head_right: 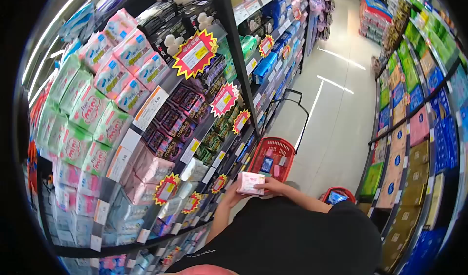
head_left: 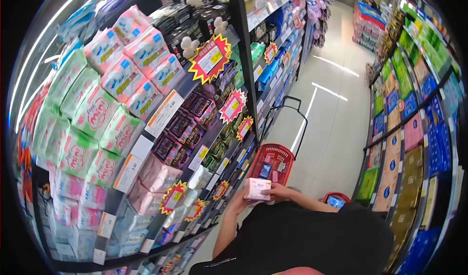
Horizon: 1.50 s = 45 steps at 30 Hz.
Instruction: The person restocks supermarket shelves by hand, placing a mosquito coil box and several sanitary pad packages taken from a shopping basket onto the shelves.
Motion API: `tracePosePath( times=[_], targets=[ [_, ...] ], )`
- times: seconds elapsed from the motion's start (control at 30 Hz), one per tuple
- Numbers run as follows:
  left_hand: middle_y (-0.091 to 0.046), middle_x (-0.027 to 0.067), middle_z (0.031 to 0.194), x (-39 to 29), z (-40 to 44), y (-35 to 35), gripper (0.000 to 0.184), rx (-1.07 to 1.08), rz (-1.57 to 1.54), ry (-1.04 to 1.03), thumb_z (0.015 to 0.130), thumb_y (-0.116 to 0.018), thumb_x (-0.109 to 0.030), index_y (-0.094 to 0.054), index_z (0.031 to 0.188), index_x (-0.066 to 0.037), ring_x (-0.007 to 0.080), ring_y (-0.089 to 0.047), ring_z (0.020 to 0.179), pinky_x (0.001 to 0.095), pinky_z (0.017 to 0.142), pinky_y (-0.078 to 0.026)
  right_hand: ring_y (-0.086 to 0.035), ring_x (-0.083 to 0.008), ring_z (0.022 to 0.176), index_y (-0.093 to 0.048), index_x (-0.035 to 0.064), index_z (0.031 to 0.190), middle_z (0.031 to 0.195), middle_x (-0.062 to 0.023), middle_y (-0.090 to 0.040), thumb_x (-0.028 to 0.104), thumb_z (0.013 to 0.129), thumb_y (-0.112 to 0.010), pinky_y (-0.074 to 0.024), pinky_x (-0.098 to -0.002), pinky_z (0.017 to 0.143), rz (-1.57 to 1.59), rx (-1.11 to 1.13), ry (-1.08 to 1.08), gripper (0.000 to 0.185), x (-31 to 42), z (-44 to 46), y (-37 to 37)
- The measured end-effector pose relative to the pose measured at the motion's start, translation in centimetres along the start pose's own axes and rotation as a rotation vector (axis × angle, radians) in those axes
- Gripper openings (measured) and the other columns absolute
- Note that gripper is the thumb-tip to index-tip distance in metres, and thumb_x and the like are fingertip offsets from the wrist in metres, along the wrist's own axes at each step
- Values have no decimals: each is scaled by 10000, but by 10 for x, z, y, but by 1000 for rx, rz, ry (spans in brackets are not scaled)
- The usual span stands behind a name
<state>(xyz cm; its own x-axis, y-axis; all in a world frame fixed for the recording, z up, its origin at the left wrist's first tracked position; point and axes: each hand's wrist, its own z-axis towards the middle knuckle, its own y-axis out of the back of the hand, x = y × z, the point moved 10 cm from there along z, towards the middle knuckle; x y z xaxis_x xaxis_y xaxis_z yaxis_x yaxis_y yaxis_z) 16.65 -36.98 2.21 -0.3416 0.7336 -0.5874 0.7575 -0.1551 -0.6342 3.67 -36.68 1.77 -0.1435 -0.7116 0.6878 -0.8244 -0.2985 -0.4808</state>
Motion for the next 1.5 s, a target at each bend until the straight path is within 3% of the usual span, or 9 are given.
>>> tracePosePath(
  times=[0.37,0.53,0.63,0.7,0.87,1.07,1.27,1.37,1.5],
  targets=[
    [-579,92,1282,-68,-29,-57,496,-509,304,-542,899,-670,-117,-472,1337,7,187,-556,1187,340,1008,-443,-596,-172,1055,-494,4,1288,1134,-86,-631,247,754,-848,-494,-329,909,-644,144,339,685,153,-13,-8],
    [-571,133,1330,-48,-18,-75,524,-494,-529,-732,986,-516,-354,-451,1378,-12,286,-557,1221,472,1028,-432,-641,-195,965,-558,25,1162,1017,-88,-642,410,994,-497,-528,-382,890,79,500,19,425,150,-21,5],
    [-513,149,1403,-74,-42,-109,679,-306,-778,-944,946,-447,-536,-405,1450,-83,305,-550,1208,459,953,-477,-649,-219,969,-563,33,1179,1011,-88,-648,406,1018,-429,-543,-389,876,62,660,-98,428,163,-47,2],
    [-532,151,1377,-83,-45,-129,674,136,-769,-888,945,-441,-539,-406,1452,-98,279,-601,1104,403,810,-528,-654,-218,976,-562,38,1186,1017,-90,-652,375,1019,-467,-538,-378,876,-255,542,-61,388,161,-41,13],
    [-652,50,1069,-52,-68,-103,663,-562,-569,-778,978,-387,-620,-528,1296,-55,150,-615,787,284,549,-438,-649,-251,1031,-524,32,1232,1076,-142,-646,323,1004,-530,-532,-386,899,-397,484,-67,370,159,-33,11],
    [-679,90,1065,8,-23,-79,485,-823,-87,-523,1015,-481,-416,-596,1202,16,160,-658,896,327,788,-540,-578,-228,1126,-382,-23,1391,1209,-180,-588,384,921,-645,-488,-357,931,-716,360,107,676,178,-48,-6],
    [-617,39,1057,16,49,-97,353,-640,366,-428,986,-505,-296,-537,1238,-50,136,-584,956,295,861,-467,-617,-202,985,-334,-41,1390,1101,-142,-610,411,819,-774,-520,-311,815,-918,258,19,851,131,-64,78],
    [-579,47,1105,6,63,-124,376,-567,121,-278,969,-532,-301,-475,1274,-88,149,-569,1002,299,888,-459,-624,-190,932,-328,-25,1404,1036,-110,-620,388,800,-802,-529,-314,758,-629,242,-148,871,147,-94,89],
    [-450,77,1327,-26,94,-198,589,-221,106,-331,931,-599,-334,-328,1403,-109,181,-471,1223,325,953,-438,-565,-243,1128,-302,21,1448,1200,-149,-562,386,783,-817,-458,-353,970,-615,127,157,917,173,-88,129]
  ],
)
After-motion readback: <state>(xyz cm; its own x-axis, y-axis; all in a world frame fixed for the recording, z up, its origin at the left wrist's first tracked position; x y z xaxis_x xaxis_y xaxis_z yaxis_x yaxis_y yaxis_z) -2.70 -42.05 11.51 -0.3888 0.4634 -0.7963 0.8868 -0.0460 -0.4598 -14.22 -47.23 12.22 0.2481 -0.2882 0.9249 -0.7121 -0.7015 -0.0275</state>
